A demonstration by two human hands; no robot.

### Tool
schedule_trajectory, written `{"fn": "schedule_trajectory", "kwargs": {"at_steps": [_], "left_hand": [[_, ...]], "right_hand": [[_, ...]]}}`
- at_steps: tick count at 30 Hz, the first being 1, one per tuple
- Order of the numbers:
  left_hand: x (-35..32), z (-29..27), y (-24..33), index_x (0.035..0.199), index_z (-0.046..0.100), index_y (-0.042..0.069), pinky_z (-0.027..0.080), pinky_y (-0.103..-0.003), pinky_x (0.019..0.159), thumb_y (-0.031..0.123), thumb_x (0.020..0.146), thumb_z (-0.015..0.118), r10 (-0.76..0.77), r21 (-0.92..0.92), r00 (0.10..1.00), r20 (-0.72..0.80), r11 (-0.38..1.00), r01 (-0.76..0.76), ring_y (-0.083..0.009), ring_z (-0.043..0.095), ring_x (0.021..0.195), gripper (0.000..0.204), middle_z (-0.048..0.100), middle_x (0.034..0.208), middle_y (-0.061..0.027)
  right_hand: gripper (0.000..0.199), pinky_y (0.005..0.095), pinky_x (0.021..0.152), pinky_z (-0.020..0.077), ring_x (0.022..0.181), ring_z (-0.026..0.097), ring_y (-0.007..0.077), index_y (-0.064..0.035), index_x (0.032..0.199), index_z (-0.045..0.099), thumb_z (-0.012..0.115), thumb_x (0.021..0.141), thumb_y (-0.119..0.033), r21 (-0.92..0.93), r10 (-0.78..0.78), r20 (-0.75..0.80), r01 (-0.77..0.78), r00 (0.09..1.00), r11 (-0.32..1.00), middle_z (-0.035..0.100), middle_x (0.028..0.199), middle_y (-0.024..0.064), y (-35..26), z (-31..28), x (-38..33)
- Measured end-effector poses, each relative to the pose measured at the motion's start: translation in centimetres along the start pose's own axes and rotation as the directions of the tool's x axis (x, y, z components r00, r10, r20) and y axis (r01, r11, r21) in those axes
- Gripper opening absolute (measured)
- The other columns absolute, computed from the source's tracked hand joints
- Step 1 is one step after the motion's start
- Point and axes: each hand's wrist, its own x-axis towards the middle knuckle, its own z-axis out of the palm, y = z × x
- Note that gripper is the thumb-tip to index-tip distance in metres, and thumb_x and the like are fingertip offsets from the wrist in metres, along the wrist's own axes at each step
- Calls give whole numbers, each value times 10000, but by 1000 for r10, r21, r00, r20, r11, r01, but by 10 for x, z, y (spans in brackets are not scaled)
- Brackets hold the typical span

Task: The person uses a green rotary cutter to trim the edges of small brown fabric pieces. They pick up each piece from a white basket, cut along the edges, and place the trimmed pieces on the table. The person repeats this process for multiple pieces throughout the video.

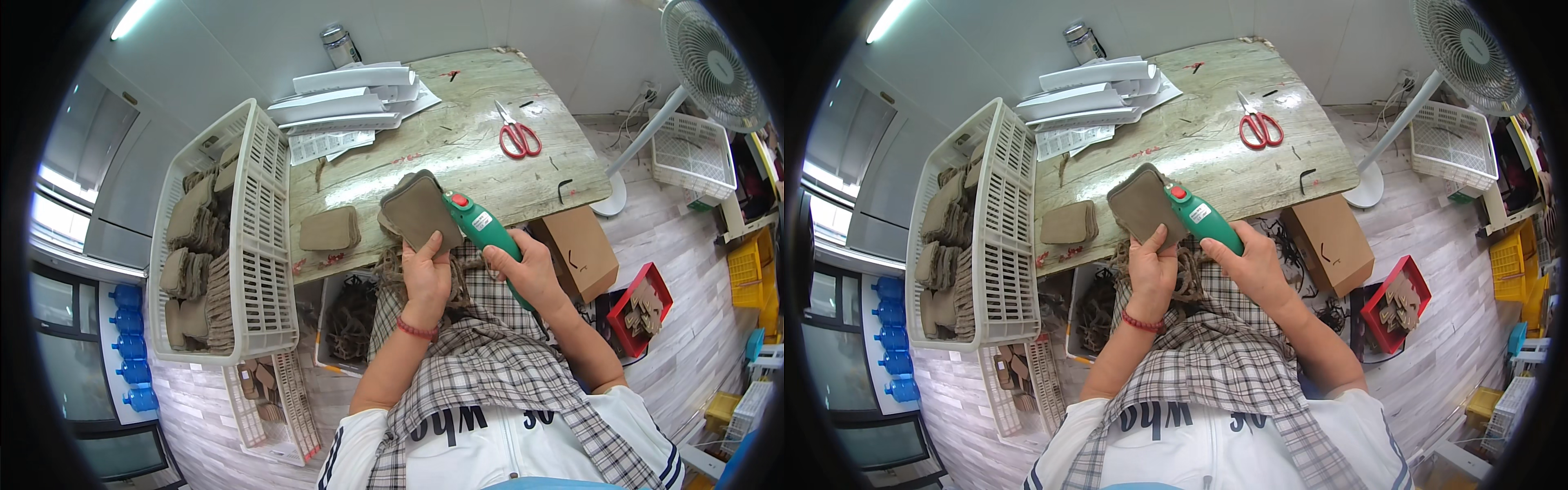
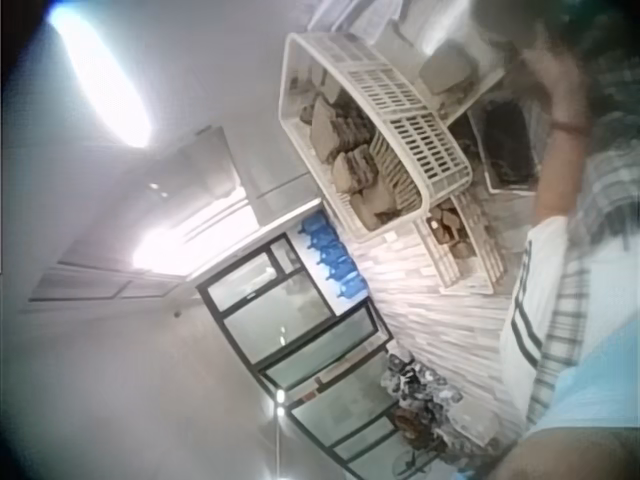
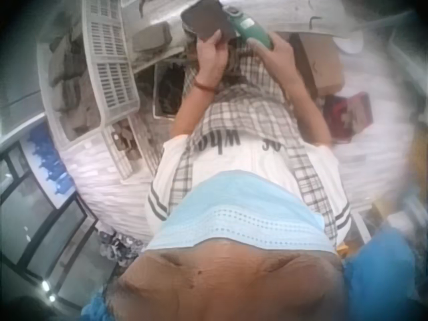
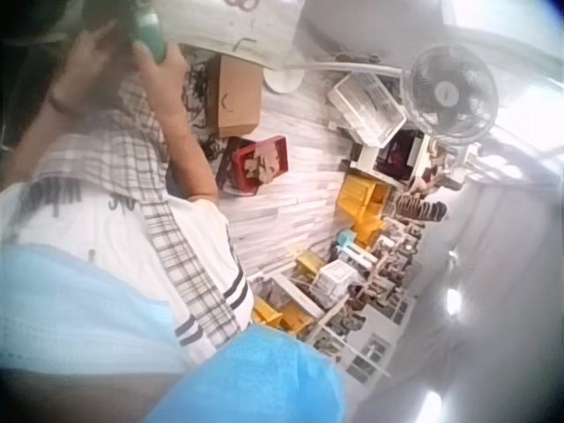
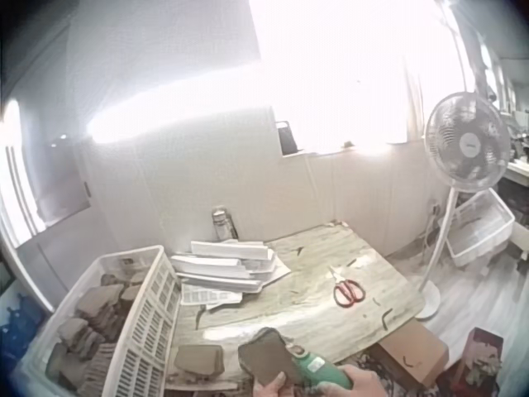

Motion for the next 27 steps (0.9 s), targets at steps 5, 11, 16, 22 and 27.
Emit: {"fn": "schedule_trajectory", "kwargs": {"at_steps": [5, 11, 16, 22, 27], "left_hand": [[-4, -10, -1, 1262, 473, 38, 517, -395, 948, -111, 863, 562, -38, 35, 999, 7, 999, 38, -247, 607, 1091, 435, 594, 1217, -103], [-3, -20, 27, 1216, 524, 39, 547, -340, 883, -136, 829, 578, -120, 170, 989, 84, 980, 105, -213, 631, 1040, 429, 634, 1147, -89], [8, -29, 62, 1218, 558, 26, 533, -326, 878, -165, 798, 570, -205, 349, 966, 158, 927, 140, -195, 636, 1029, 462, 647, 1139, -80], [13, -24, 95, 1241, 548, 9, 541, -276, 832, -152, 782, 580, -360, 563, 921, 149, 797, 221, -150, 649, 977, 487, 654, 1113, -70], [10, -26, 100, 1267, 530, -2, 540, -281, 839, -151, 766, 583, -406, 640, 908, 104, 726, 251, -156, 646, 986, 525, 650, 1119, -83]], "right_hand": [[357, 235, 518, 449, 563, 555, 66, 26, 1025, 622, 717, 852, -272, 6, -26, -2, 26, 1000, 1000, 608, 683, 27, 0, -7, 2], [286, 232, 540, 460, 597, 548, 68, 23, 1019, 606, 681, 883, -218, -15, 4, 85, -3, 996, 1000, 599, 751, 27, -5, -26, -3], [297, 235, 546, 454, 606, 551, 70, 18, 1030, 606, 698, 864, -210, -137, 27, 176, -2, 984, 991, 594, 728, 21, -2, -45, -6], [405, 289, 613, 497, 655, 626, 155, 11, 1048, 616, 740, 821, -300, -294, -92, 221, 156, 971, 943, 636, 734, 92, 1, -54, -10], [443, 318, 658, 512, 691, 652, 217, 14, 1062, 612, 752, 805, -319, -369, -173, 233, 251, 957, 895, 652, 775, 134, 7, -48, -11]]}}
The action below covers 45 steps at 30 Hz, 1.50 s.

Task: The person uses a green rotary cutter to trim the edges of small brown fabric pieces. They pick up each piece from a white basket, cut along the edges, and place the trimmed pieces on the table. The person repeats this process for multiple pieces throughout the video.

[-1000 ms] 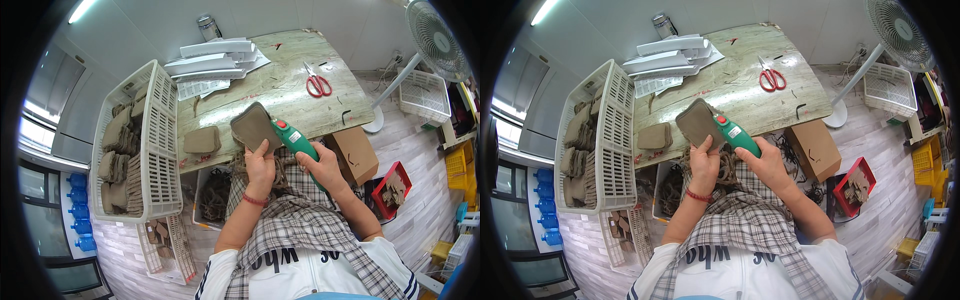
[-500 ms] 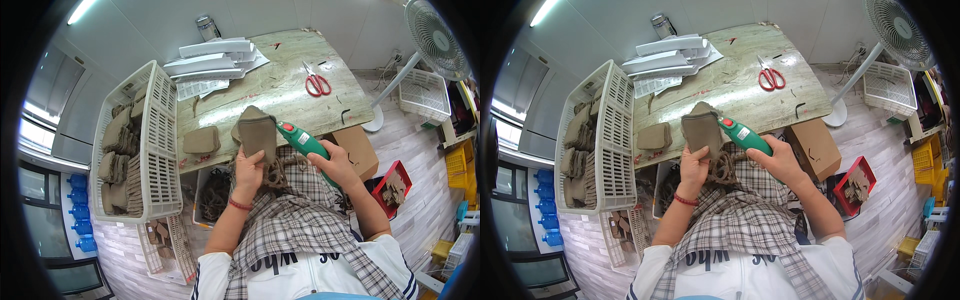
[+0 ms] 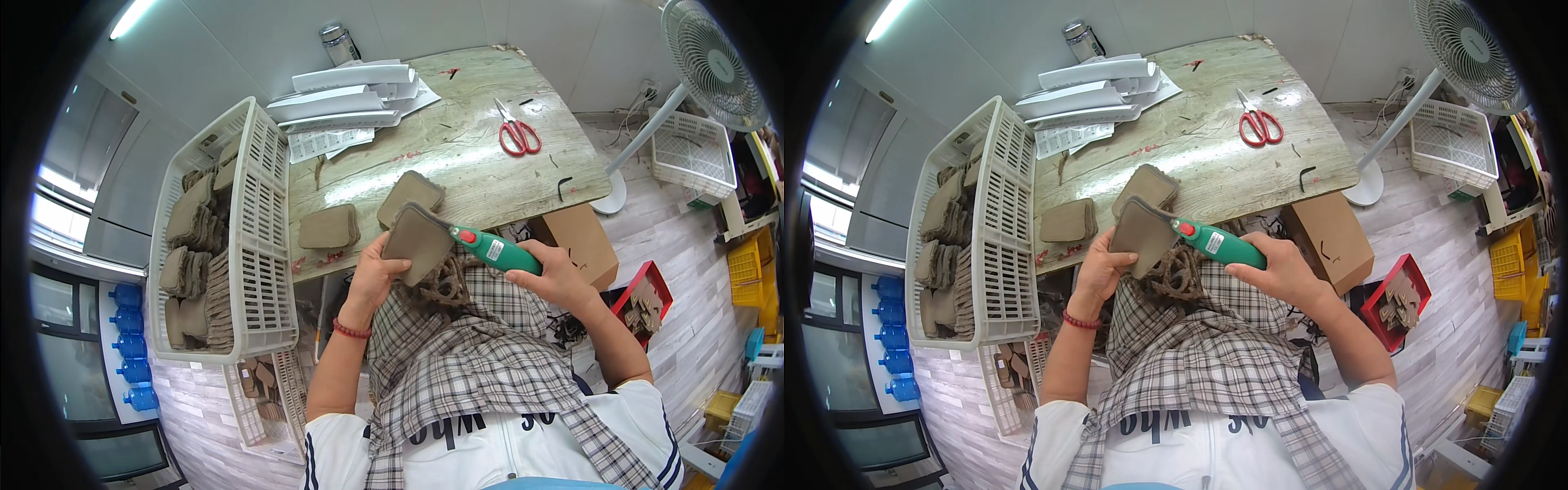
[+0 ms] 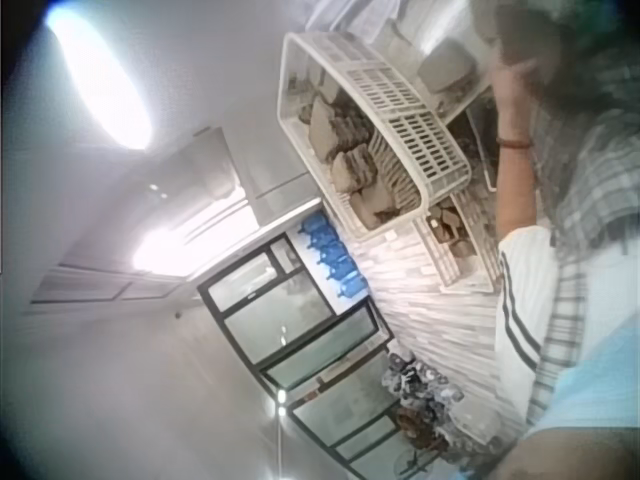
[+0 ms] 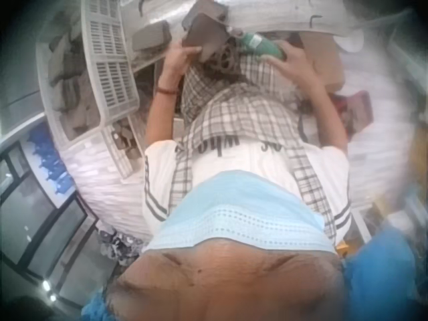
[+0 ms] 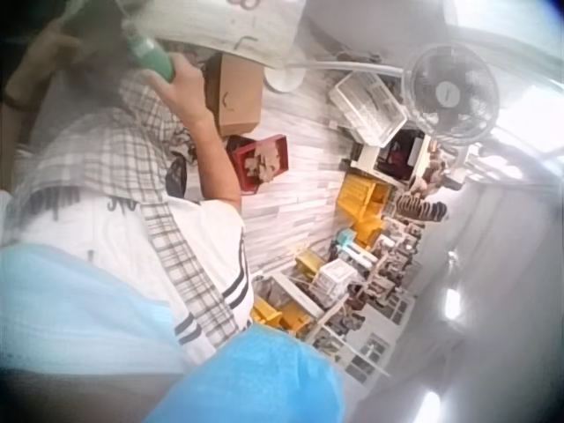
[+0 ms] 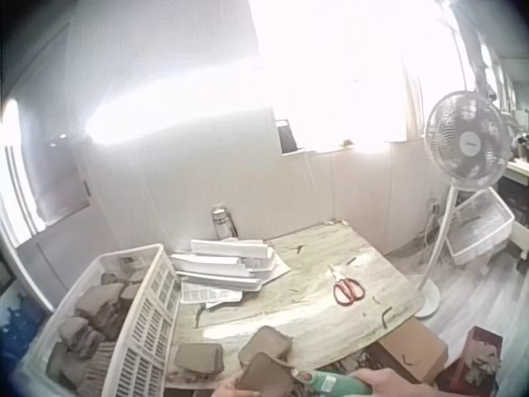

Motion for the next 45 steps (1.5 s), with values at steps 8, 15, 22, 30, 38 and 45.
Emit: {"fn": "schedule_trajectory", "kwargs": {"at_steps": [8, 15, 22, 30, 38, 45], "left_hand": [[-4, 5, -12, 1302, 501, -20, 523, -282, 864, -148, 766, 578, -48, 27, 999, -16, 998, 49, -158, 635, 1000, 556, 629, 1164, -92], [-4, 3, -13, 1288, 514, -16, 511, -277, 862, -164, 751, 565, -92, 69, 995, 44, 994, 89, -151, 627, 996, 560, 633, 1155, -80], [-5, -23, 9, 1195, 575, 10, 508, -266, 818, -132, 728, 605, -236, 284, 965, 119, 939, 194, -115, 620, 921, 489, 652, 1052, -36], [-8, -35, 16, 972, 674, 10, 521, -259, 731, 17, 775, 739, -19, 146, 995, -93, 989, 33, -113, 648, 782, 207, 703, 903, -53], [-10, -36, 16, 932, 682, -7, 534, -265, 699, 17, 771, 743, -25, 138, 993, -118, 990, 41, -131, 665, 746, 174, 711, 877, -85], [-13, -22, 15, 955, 689, -26, 538, -261, 693, 17, 769, 738, -22, 227, 997, -74, 973, 38, -126, 665, 749, 198, 711, 877, -83]], "right_hand": [[438, 324, 635, 511, 684, 663, 216, 13, 1055, 615, 742, 812, -328, 62, 75, 5, -75, 997, 995, 654, 765, 151, -3, 15, 4], [397, 287, 586, 490, 616, 606, 135, 16, 1036, 619, 728, 831, -306, 182, 132, 43, -137, 990, 974, 633, 725, 85, 0, 20, 8], [327, 247, 571, 472, 605, 567, 80, 18, 1044, 613, 712, 846, -224, 246, 217, 211, -266, 953, 932, 625, 752, 28, -7, 5, 8], [358, 246, 572, 473, 607, 567, 86, 24, 1055, 614, 721, 839, -240, 263, 235, 305, -319, 923, 911, 613, 766, 38, 3, 7, 2], [403, 245, 569, 478, 612, 579, 90, 35, 1080, 613, 733, 831, -259, 262, 199, 306, -283, 931, 923, 609, 770, 46, 5, 16, 1], [428, 279, 600, 487, 646, 596, 125, 43, 1085, 606, 736, 824, -269, 136, 56, 231, -89, 971, 987, 619, 767, 78, 4, 22, 0]]}}
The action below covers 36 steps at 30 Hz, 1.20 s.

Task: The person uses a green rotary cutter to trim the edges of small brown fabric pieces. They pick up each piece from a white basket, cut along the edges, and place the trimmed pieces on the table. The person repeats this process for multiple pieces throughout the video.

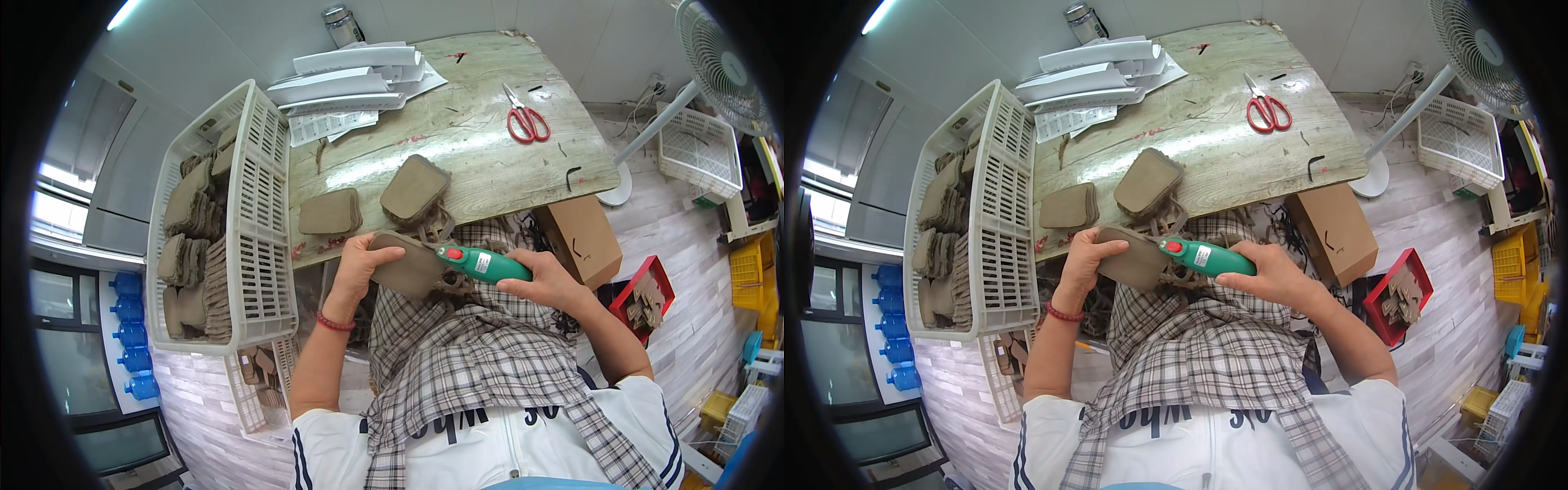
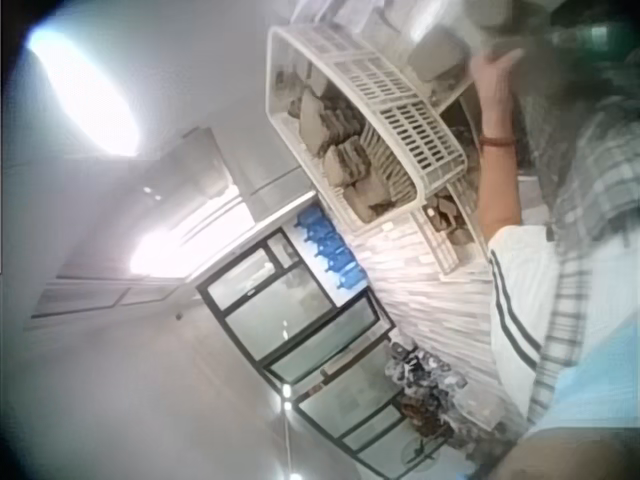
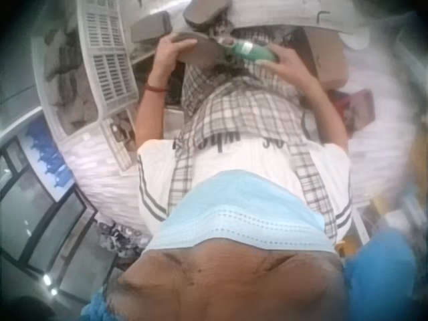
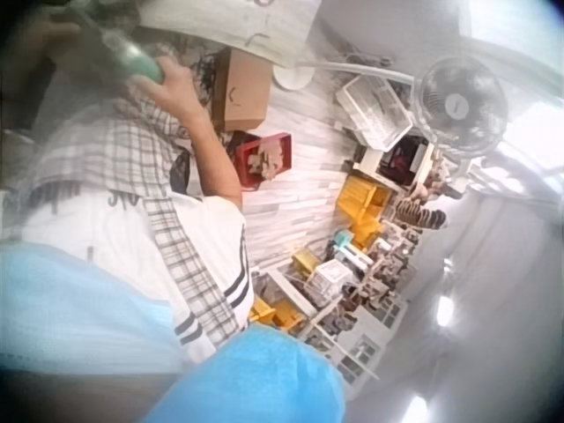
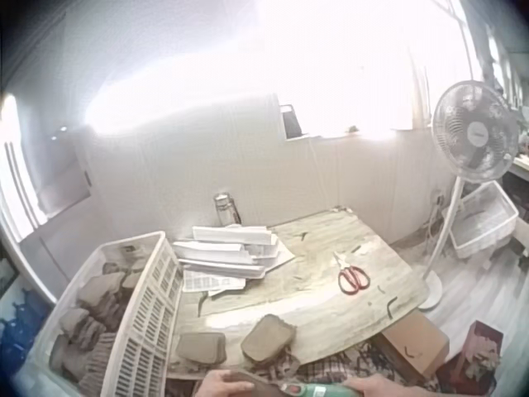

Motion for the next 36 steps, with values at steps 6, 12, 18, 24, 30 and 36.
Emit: {"fn": "schedule_trajectory", "kwargs": {"at_steps": [6, 12, 18, 24, 30, 36], "left_hand": [[-2, 8, 0, 953, 691, -29, 533, -256, 699, 17, 770, 736, -71, 55, 994, 80, 996, 67, -116, 657, 749, 194, 710, 874, -75], [-4, 14, 3, 942, 705, -19, 517, -230, 695, 14, 760, 741, -117, 170, 979, 167, 981, 88, -96, 645, 733, 188, 709, 851, -51], [-4, 16, 6, 930, 713, -10, 501, -228, 725, 13, 744, 742, -200, 332, 952, 231, 936, 117, -92, 630, 744, 190, 707, 843, -31], [10, -58, 21, 1123, 621, 10, 507, -286, 836, 7, 806, 661, 109, -16, 989, -104, 994, -111, -161, 634, 887, 319, 666, 1028, -70], [58, -160, 11, 1217, 552, -22, 502, -350, 864, 72, 803, 703, 400, 496, 789, -466, 857, -141, -224, 626, 960, 450, 655, 1079, -126], [80, -31, -1, 1235, 566, 15, 205, -506, 1119, 324, 773, 732, 749, 998, 663, -15, 50, -34, -382, 261, 1373, 580, 408, 1408, -202]], "right_hand": [[421, 282, 611, 491, 669, 606, 125, 32, 1082, 613, 735, 821, -275, 23, 12, 5, -12, 1000, 1000, 628, 765, 80, -5, 6, 2], [414, 271, 608, 490, 667, 604, 115, 27, 1095, 613, 727, 824, -265, 30, 30, 24, -31, 999, 999, 627, 759, 73, -11, 9, 5], [400, 255, 590, 481, 642, 590, 98, 24, 1095, 612, 724, 826, -251, 121, 46, 92, -57, 995, 991, 625, 773, 55, -14, 14, 15], [401, 252, 573, 479, 628, 584, 91, 17, 1062, 624, 723, 837, -300, 284, 109, 32, -114, 994, 952, 633, 762, 51, -4, 20, 14], [397, 253, 560, 480, 604, 575, 83, 17, 1047, 620, 723, 836, -302, 298, 161, -32, -145, 986, 944, 624, 742, 42, 8, 18, 6], [393, 257, 546, 478, 589, 572, 85, 14, 1021, 620, 723, 839, -318, 293, 217, -139, -170, 966, 941, 621, 722, 41, 23, 20, -2]]}}
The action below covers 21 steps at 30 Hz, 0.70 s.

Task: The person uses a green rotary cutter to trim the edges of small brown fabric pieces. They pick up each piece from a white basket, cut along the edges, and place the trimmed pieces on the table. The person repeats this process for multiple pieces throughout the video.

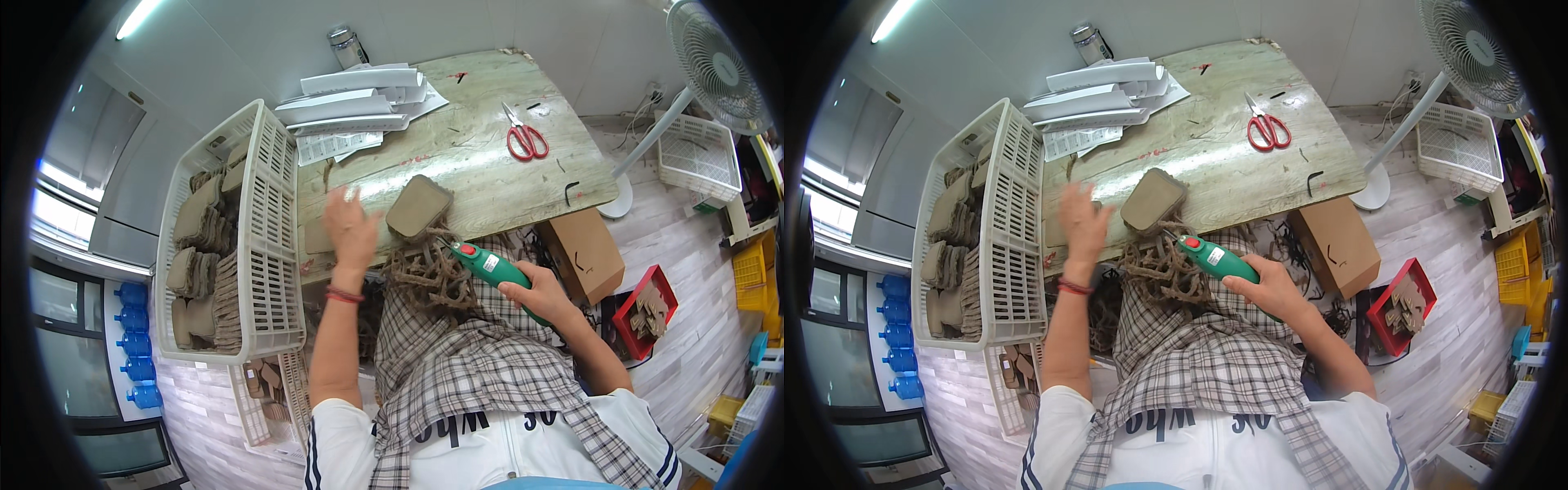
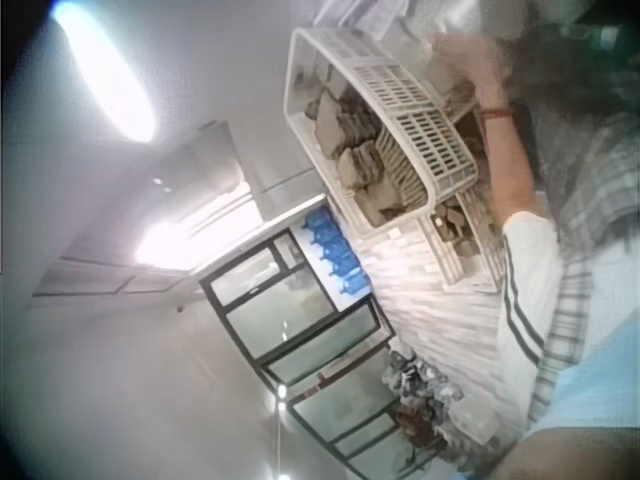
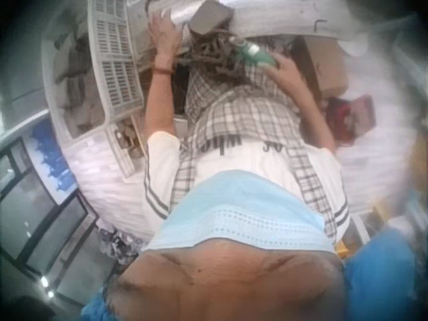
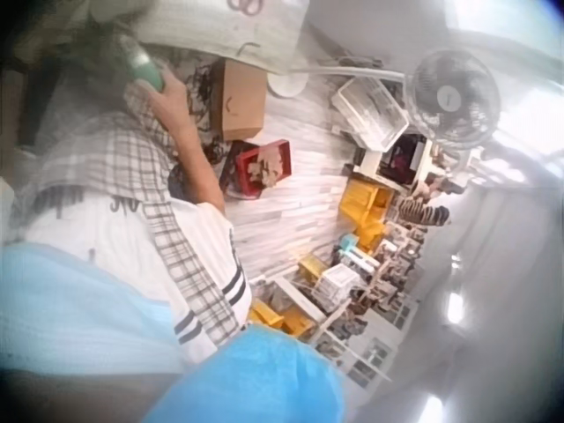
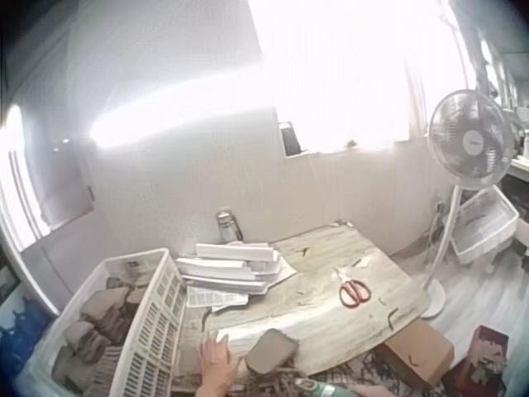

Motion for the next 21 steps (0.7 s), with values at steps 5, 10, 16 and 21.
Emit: {"fn": "schedule_trajectory", "kwargs": {"at_steps": [5, 10, 16, 21], "left_hand": [[-11, 27, 35, 1192, 579, -5, 161, -538, 1129, 333, 736, 761, -9, -80, 981, 195, 996, 25, -386, 226, 1388, 596, 408, 1400, -210], [-10, 11, 60, 965, 540, 11, 263, -515, 1063, 244, 672, 822, -155, -220, 978, 138, 958, 182, -362, 368, 1245, 468, 501, 1229, -160], [-16, 5, 59, 897, 470, 43, 466, -348, 833, 77, 791, 755, -398, -821, 874, 277, 374, 431, -240, 566, 886, 306, 590, 975, -67], [-19, -15, 97, 1148, 521, 14, 513, -330, 854, -55, 850, 655, -502, -902, 774, 386, -382, 202, -198, 605, 975, 335, 616, 1100, -71]], "right_hand": [[382, 260, 535, 471, 584, 571, 82, 11, 981, 620, 726, 838, -327, -19, -32, -46, 32, 998, 999, 617, 695, 41, 0, -2, -5], [378, 263, 519, 455, 561, 559, 87, 11, 950, 620, 724, 839, -336, -60, -54, -95, 49, 994, 997, 612, 666, 47, 6, -5, -5], [320, 256, 530, 462, 575, 561, 85, 18, 954, 613, 705, 859, -273, -111, -90, -110, 77, 990, 991, 603, 692, 41, 2, -3, -3], [297, 245, 534, 465, 585, 558, 72, 22, 980, 610, 695, 872, -242, -93, -134, -151, 121, 979, 988, 598, 719, 27, -16, 4, -2]]}}
